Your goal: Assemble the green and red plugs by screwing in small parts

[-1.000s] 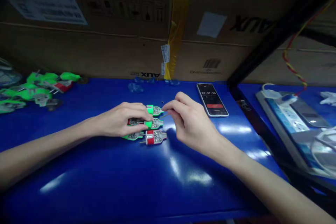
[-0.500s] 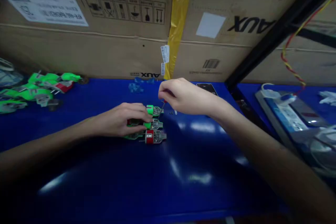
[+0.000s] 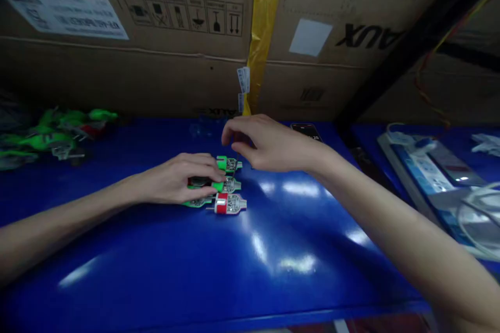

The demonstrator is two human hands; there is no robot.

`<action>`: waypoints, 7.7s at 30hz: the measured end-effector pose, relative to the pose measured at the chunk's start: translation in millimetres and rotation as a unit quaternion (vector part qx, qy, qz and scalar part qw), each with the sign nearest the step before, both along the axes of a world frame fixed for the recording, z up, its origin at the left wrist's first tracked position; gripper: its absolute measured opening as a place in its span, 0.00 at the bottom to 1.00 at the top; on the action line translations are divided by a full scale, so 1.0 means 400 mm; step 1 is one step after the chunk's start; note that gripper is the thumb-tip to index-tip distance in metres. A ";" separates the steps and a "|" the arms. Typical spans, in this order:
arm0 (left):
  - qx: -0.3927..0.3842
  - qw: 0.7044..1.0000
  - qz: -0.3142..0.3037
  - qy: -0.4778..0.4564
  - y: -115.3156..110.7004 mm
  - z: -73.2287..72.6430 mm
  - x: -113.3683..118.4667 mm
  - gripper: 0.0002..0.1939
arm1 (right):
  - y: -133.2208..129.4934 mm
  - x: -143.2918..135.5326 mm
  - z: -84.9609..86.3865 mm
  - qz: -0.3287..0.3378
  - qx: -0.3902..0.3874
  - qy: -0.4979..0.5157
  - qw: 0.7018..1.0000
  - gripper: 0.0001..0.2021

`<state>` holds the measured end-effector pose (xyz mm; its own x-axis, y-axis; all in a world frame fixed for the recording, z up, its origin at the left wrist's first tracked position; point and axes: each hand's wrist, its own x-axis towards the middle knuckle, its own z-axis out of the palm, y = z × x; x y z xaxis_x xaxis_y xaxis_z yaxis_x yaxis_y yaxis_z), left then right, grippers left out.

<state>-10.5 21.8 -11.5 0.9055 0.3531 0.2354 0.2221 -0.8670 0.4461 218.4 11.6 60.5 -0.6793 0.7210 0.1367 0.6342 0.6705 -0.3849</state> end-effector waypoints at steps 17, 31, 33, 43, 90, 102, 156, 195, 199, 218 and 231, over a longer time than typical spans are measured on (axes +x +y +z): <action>0.003 1.000 0.024 0.008 -0.001 -0.002 0.001 0.08 | -0.132 -0.007 -0.048 -0.086 0.137 -0.022 0.987 0.09; -0.015 1.000 0.022 -0.003 0.001 -0.004 0.004 0.07 | -0.158 0.003 -0.120 -0.154 0.181 0.051 0.970 0.10; -0.015 1.000 0.016 -0.005 0.003 -0.006 0.004 0.07 | -0.153 0.022 -0.124 -0.125 0.167 0.079 0.975 0.10; -0.010 1.000 0.009 0.001 0.000 0.005 0.001 0.08 | -0.097 0.051 -0.075 -0.118 0.016 0.209 0.971 0.10; -0.331 0.929 0.128 -0.106 -0.010 0.036 0.002 0.15 | 0.009 0.022 -0.095 0.028 -0.350 0.130 0.927 0.15; -0.424 0.883 0.128 -0.158 -0.006 0.033 0.002 0.17 | -0.012 0.006 -0.087 0.032 -0.277 0.164 0.946 0.14; -0.402 0.882 0.154 -0.194 -0.012 0.027 -0.005 0.17 | -0.045 -0.013 -0.082 0.022 -0.092 0.120 0.988 0.07; -0.032 0.985 0.111 -0.129 -0.059 0.035 0.010 0.07 | -0.036 -0.014 -0.089 -0.064 -0.080 -0.001 0.995 0.07; -0.130 0.968 0.153 -0.149 -0.050 0.033 0.010 0.07 | -0.027 -0.006 -0.099 0.001 -0.057 0.040 0.998 0.06; -0.238 0.948 0.149 -0.152 -0.024 0.019 0.004 0.08 | -0.022 0.000 -0.092 0.019 -0.094 0.037 0.995 0.07; -0.206 0.958 0.136 -0.147 -0.039 0.011 0.011 0.06 | -0.032 -0.012 -0.094 0.006 -0.048 -0.043 0.998 0.08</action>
<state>-6.2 6.0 -7.1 0.6826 0.6844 0.2564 0.2261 -0.5314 0.8164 213.5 -1.1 23.0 -0.6937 0.7202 0.0075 0.6604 0.6401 -0.3926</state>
